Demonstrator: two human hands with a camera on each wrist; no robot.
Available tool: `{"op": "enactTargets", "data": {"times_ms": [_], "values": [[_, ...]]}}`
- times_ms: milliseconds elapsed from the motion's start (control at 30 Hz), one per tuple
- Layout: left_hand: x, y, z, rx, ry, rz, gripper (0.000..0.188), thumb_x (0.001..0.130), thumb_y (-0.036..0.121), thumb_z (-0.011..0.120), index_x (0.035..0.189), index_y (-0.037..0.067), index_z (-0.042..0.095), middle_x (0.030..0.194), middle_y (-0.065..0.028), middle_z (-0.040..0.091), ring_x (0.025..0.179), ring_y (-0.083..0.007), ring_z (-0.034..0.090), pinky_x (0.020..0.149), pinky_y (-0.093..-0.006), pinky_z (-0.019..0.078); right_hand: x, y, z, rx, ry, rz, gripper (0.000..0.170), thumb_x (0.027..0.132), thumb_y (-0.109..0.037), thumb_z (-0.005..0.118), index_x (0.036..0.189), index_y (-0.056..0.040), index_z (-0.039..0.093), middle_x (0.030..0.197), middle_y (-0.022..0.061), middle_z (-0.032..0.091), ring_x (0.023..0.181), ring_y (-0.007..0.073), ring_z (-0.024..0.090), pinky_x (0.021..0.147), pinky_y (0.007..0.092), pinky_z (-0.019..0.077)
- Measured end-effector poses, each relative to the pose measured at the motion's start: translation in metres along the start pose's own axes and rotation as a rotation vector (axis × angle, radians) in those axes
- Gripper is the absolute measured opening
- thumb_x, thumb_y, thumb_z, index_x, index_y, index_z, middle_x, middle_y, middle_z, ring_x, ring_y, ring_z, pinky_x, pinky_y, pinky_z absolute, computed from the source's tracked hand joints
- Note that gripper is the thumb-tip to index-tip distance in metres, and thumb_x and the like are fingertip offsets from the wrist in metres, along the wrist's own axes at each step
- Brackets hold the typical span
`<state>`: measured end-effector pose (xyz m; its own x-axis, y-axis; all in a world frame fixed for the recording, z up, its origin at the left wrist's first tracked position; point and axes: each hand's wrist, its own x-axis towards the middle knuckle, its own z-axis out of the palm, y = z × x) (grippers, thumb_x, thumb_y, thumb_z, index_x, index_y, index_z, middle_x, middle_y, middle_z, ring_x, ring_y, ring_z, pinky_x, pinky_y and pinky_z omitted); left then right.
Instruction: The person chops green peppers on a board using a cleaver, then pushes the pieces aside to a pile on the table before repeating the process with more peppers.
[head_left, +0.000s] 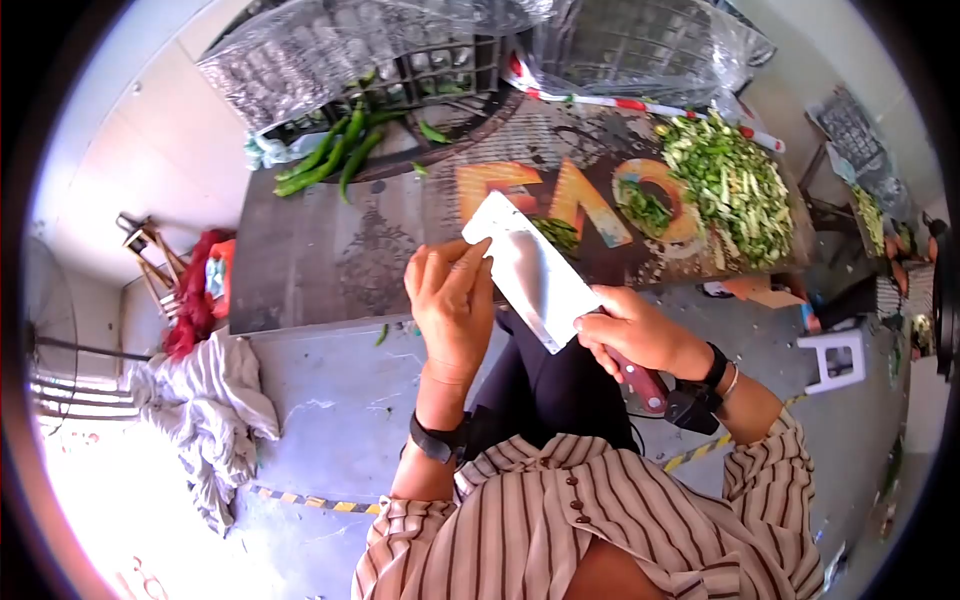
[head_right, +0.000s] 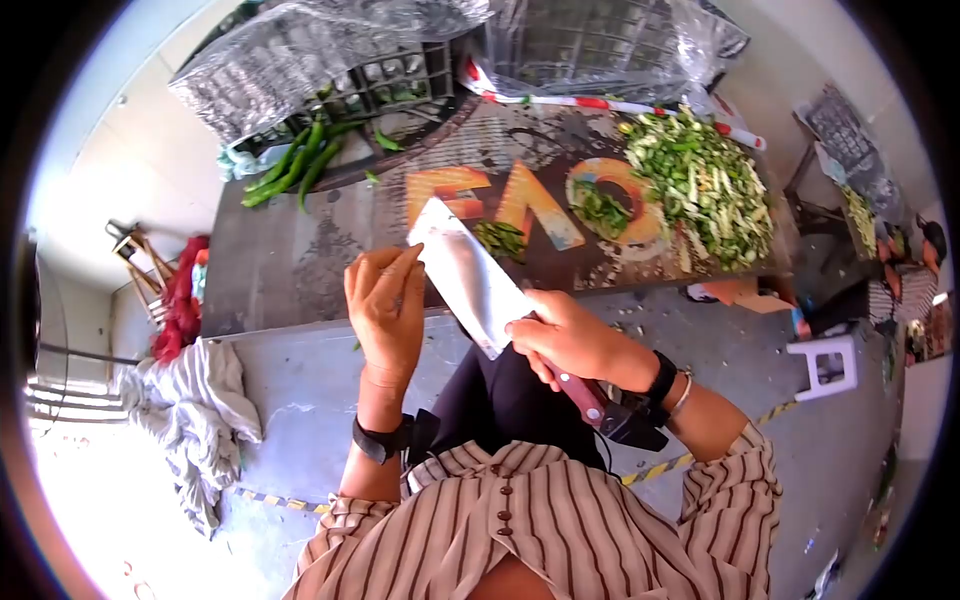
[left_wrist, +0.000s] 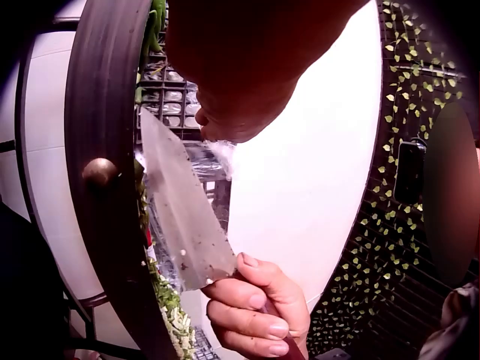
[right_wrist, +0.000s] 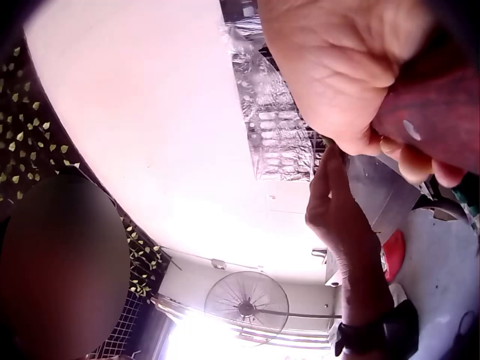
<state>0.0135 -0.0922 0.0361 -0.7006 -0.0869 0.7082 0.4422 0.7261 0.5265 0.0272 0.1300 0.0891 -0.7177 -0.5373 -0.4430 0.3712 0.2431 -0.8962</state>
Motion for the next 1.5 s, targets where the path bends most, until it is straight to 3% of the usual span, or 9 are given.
{"op": "enactTargets", "data": {"times_ms": [300,567,833,900,967,1033,1233,1333,1500], "values": [[0.003,-0.028,-0.029,0.15,-0.042,0.0,0.029,0.075,0.0,0.07,0.103,0.006,0.072,0.096,-0.0064,0.065,0.094,-0.0271,0.057,0.086,-0.0381,0.0448,-0.008,0.017,-0.037,0.057,0.289,-0.058,0.017,0.095,-0.017,0.053,0.093,-0.0012,0.048,0.069,0.0043,0.054,0.046,0.0122,0.054,0.039,0.0286,0.0464],[0.058,-0.079,-0.063,0.346,-0.175,-0.049,0.032,0.078,0.011,0.069,0.11,0.008,0.068,0.106,-0.0067,0.066,0.101,-0.0286,0.057,0.09,-0.0407,0.0418,-0.041,0.037,-0.049,0.207,0.546,-0.232,0.015,0.096,-0.018,0.052,0.092,-0.0047,0.047,0.068,0.0014,0.05,0.045,0.0102,0.05,0.039,0.0256,0.0427],[0.113,-0.158,-0.024,0.47,-0.246,0.003,0.038,0.081,0.018,0.065,0.118,0.007,0.064,0.112,-0.0123,0.065,0.111,-0.0341,0.055,0.094,-0.0449,0.0453,-0.067,0.057,-0.025,0.35,0.699,-0.297,0.015,0.095,-0.017,0.051,0.089,-0.0042,0.046,0.066,0.0024,0.048,0.042,0.012,0.048,0.038,0.0274,0.0424],[0.12,-0.167,-0.013,0.56,-0.314,-0.144,0.045,0.083,0.017,0.065,0.127,0.007,0.059,0.117,-0.0158,0.064,0.115,-0.0358,0.055,0.099,-0.0421,0.0432,-0.074,0.059,-0.022,0.406,0.72,-0.27,0.015,0.095,-0.016,0.051,0.088,-0.0038,0.045,0.066,0.0031,0.048,0.042,0.0126,0.048,0.038,0.0282,0.0432],[0.123,-0.184,-0.005,0.556,-0.337,-0.103,0.049,0.08,0.016,0.065,0.128,0.008,0.057,0.116,-0.0148,0.065,0.112,-0.0357,0.056,0.094,-0.044,0.0461,-0.079,0.065,-0.022,0.441,0.761,-0.244,0.014,0.095,-0.015,0.05,0.088,-0.0032,0.046,0.066,0.0034,0.048,0.042,0.0132,0.048,0.038,0.0286,0.0439],[0.123,-0.186,0.0,0.552,-0.359,-0.203,0.049,0.08,0.011,0.065,0.129,0.008,0.056,0.117,-0.017,0.064,0.11,-0.0377,0.058,0.093,-0.0453,0.0469,-0.083,0.066,-0.023,0.413,0.749,-0.264,0.014,0.095,-0.015,0.05,0.089,-0.0028,0.046,0.067,0.0031,0.048,0.043,0.013,0.048,0.038,0.0288,0.044],[0.11,-0.172,0.002,0.452,-0.296,-0.147,0.047,0.081,0.0,0.058,0.127,0.007,0.057,0.114,-0.0184,0.064,0.107,-0.0388,0.059,0.089,-0.0467,0.0474,-0.085,0.072,-0.023,0.432,0.755,-0.256,0.014,0.095,-0.015,0.05,0.09,-0.0027,0.046,0.068,0.0031,0.049,0.044,0.013,0.049,0.039,0.0286,0.0443],[0.093,-0.126,-0.007,0.407,-0.284,0.007,0.044,0.084,-0.002,0.051,0.126,0.01,0.058,0.103,-0.0163,0.064,0.101,-0.0369,0.059,0.085,-0.0459,0.0489,-0.081,0.072,-0.02,0.423,0.731,-0.249,0.014,0.095,-0.015,0.051,0.092,-0.0024,0.046,0.069,0.0031,0.05,0.045,0.0126,0.05,0.04,0.0282,0.0443],[0.048,-0.042,-0.006,0.134,-0.342,0.007,0.036,0.081,-0.005,0.053,0.111,0.01,0.068,0.095,-0.0124,0.062,0.091,-0.0339,0.059,0.078,-0.0422,0.0498,-0.07,0.063,-0.013,0.399,0.661,-0.23,0.015,0.096,-0.015,0.052,0.094,-0.0016,0.046,0.071,0.0031,0.051,0.048,0.0121,0.052,0.041,0.0277,0.0452]]}}
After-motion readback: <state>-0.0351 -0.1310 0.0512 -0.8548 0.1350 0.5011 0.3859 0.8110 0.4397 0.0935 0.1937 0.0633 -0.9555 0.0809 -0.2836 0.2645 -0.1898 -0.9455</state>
